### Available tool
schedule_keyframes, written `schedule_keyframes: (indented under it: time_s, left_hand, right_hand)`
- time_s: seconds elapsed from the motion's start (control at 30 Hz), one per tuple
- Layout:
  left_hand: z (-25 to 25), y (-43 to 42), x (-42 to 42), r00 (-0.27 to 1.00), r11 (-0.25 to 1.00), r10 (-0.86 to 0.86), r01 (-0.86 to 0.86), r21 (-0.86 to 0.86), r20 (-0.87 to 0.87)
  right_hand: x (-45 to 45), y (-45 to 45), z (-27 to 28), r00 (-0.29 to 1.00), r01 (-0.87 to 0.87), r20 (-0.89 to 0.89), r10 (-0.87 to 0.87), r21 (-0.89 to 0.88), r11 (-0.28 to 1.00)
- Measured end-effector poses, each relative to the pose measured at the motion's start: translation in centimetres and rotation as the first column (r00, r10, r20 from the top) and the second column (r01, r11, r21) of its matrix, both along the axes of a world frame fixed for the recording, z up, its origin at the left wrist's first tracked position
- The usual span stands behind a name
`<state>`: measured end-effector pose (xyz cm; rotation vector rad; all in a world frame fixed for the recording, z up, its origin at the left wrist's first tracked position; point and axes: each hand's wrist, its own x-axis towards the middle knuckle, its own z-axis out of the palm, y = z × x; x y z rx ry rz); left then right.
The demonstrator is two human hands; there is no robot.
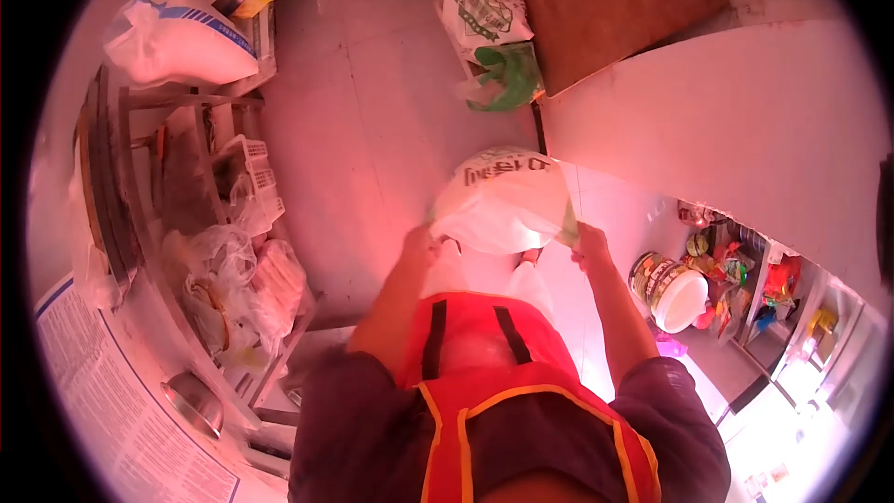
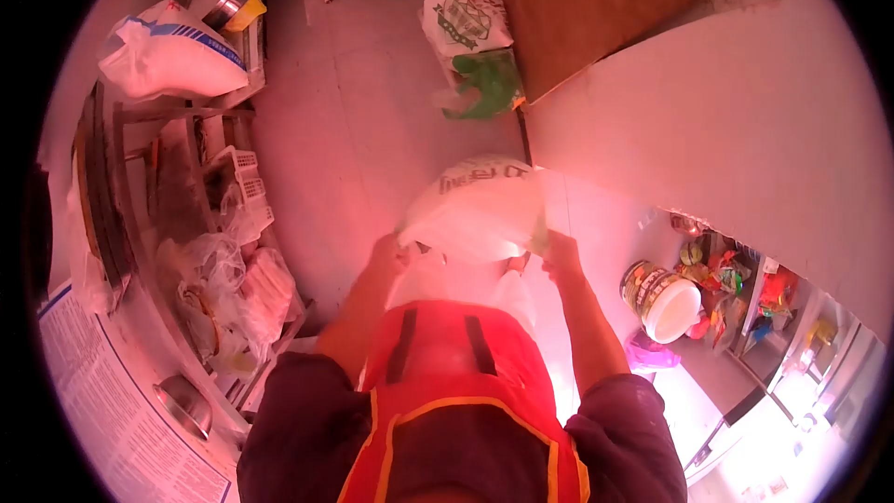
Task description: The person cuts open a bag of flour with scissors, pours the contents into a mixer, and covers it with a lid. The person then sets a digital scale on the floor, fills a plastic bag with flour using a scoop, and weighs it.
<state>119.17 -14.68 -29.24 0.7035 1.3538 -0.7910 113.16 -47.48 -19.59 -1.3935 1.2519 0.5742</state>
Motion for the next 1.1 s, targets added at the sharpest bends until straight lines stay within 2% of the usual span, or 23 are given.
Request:
schedule_keyframes:
  time_s: [0.03,0.1,0.13,0.17,0.2,0.23,0.27,0.33,0.37,0.4,0.43,0.5,0.53,0.63,0.7,0.73,0.8,0.87,0.9,0.93,1.0,1.03,1.1]
  left_hand:
    - [2.2,1.2,1.1,0.935,0.972,-0.221,0.235,-0.016,0.277]
    - [-1.0,3.3,2.0,0.978,0.980,-0.133,0.153,-0.123,0.161]
    - [0.8,2.5,2.4,0.975,0.983,-0.133,0.152,-0.101,0.181]
    - [2.5,1.5,2.3,0.971,0.985,-0.135,0.152,-0.076,0.196]
    - [3.8,0.3,2.1,0.968,0.987,-0.135,0.149,-0.052,0.214]
    - [4.0,-0.6,1.9,0.971,0.983,-0.180,0.184,-0.011,0.156]
    - [3.9,-1.3,1.4,0.972,0.977,-0.213,0.211,0.030,0.096]
    - [0.2,-1.8,-0.7,0.978,0.981,-0.185,0.178,0.076,0.095]
    - [-2.2,-1.1,-1.9,0.910,0.930,-0.367,0.360,0.073,0.192]
    - [-1.4,-1.1,-1.7,0.933,0.950,-0.309,0.295,0.100,0.183]
    - [-0.3,-1.7,-1.2,0.952,0.965,-0.252,0.233,0.121,0.175]
    - [1.6,-3.2,-0.3,0.975,0.982,-0.149,0.126,0.142,0.164]
    - [1.0,-3.4,-0.2,0.978,0.974,-0.181,0.164,0.155,0.107]
    - [-1.5,-2.8,-1.1,0.959,0.969,-0.245,0.237,0.068,0.140]
    - [1.2,-3.9,-0.9,0.985,0.973,-0.125,0.098,0.210,0.121]
    - [1.7,-4.2,-1.0,0.985,0.964,-0.048,0.002,0.268,0.164]
    - [3.6,-3.9,-2.1,0.970,0.928,0.100,-0.172,0.331,0.223]
    - [6.6,-4.8,-3.4,0.939,0.887,0.233,-0.312,0.340,0.255]
    - [4.2,-4.7,-5.2,0.921,0.758,-0.234,-0.027,0.652,0.311]
    - [-0.5,-4.3,-7.5,0.745,0.425,-0.644,0.161,0.891,0.173]
    - [-0.2,-5.2,-6.3,0.620,0.073,-0.784,0.072,0.995,0.013]
    - [2.7,-7.9,-4.3,0.735,0.150,-0.660,-0.075,0.986,0.156]
    - [8.7,-14.3,0.1,0.402,0.121,-0.862,-0.429,0.895,0.309]
  right_hand:
    - [0.7,0.3,1.0,0.997,-0.075,0.006,0.075,0.005,0.997]
    - [0.9,-0.4,0.3,0.997,0.030,0.070,-0.032,0.020,0.999]
    - [0.8,-1.5,-0.4,0.994,0.055,0.096,-0.055,0.002,0.998]
    - [0.6,-2.6,-1.2,0.961,0.262,0.055,-0.270,0.116,0.958]
    - [0.7,-3.5,-1.6,0.879,0.469,-0.010,-0.476,0.196,0.861]
    - [0.4,-4.4,-2.3,0.835,0.525,0.001,-0.550,0.295,0.798]
    - [0.3,-5.5,-2.8,0.821,0.565,-0.044,-0.569,0.202,0.800]
    - [-2.8,-8.9,-5.8,0.959,0.262,0.073,-0.272,0.124,0.957]
    - [-2.4,-9.9,-7.1,0.884,0.460,-0.024,-0.468,0.228,0.858]
    - [-2.3,-10.9,-9.3,0.789,0.614,-0.139,-0.598,0.183,0.768]
    - [-2.6,-10.9,-8.7,0.910,0.415,-0.054,-0.412,0.164,0.895]
    - [-0.2,-9.3,-4.2,0.946,0.323,-0.103,-0.308,0.194,0.926]
    - [0.3,-9.0,-3.8,0.950,0.308,-0.114,-0.291,0.171,0.936]
    - [-0.8,-10.9,-6.3,0.909,0.415,-0.107,-0.403,0.312,0.854]
    - [-1.3,-11.5,-6.2,0.872,0.481,-0.119,-0.475,0.388,0.786]
    - [-1.4,-11.9,-5.3,0.846,0.520,-0.150,-0.512,0.445,0.729]
    - [-2.1,-11.2,-1.9,0.830,0.474,-0.087,-0.551,0.633,0.612]
    - [-3.8,-13.1,-3.3,0.869,0.412,-0.120,-0.480,0.713,0.568]
    - [-4.3,-13.2,-2.8,0.842,0.487,-0.162,-0.515,0.639,0.596]
    - [-4.8,-12.6,-1.6,0.832,0.506,-0.117,-0.542,0.561,0.655]
    - [-5.6,-11.7,-1.4,0.829,0.528,-0.024,-0.559,0.368,0.766]
    - [-5.5,-10.6,-0.1,0.887,0.384,0.099,-0.452,0.389,0.838]
    - [-4.4,-6.6,4.8,0.911,0.071,0.355,-0.210,0.366,0.928]
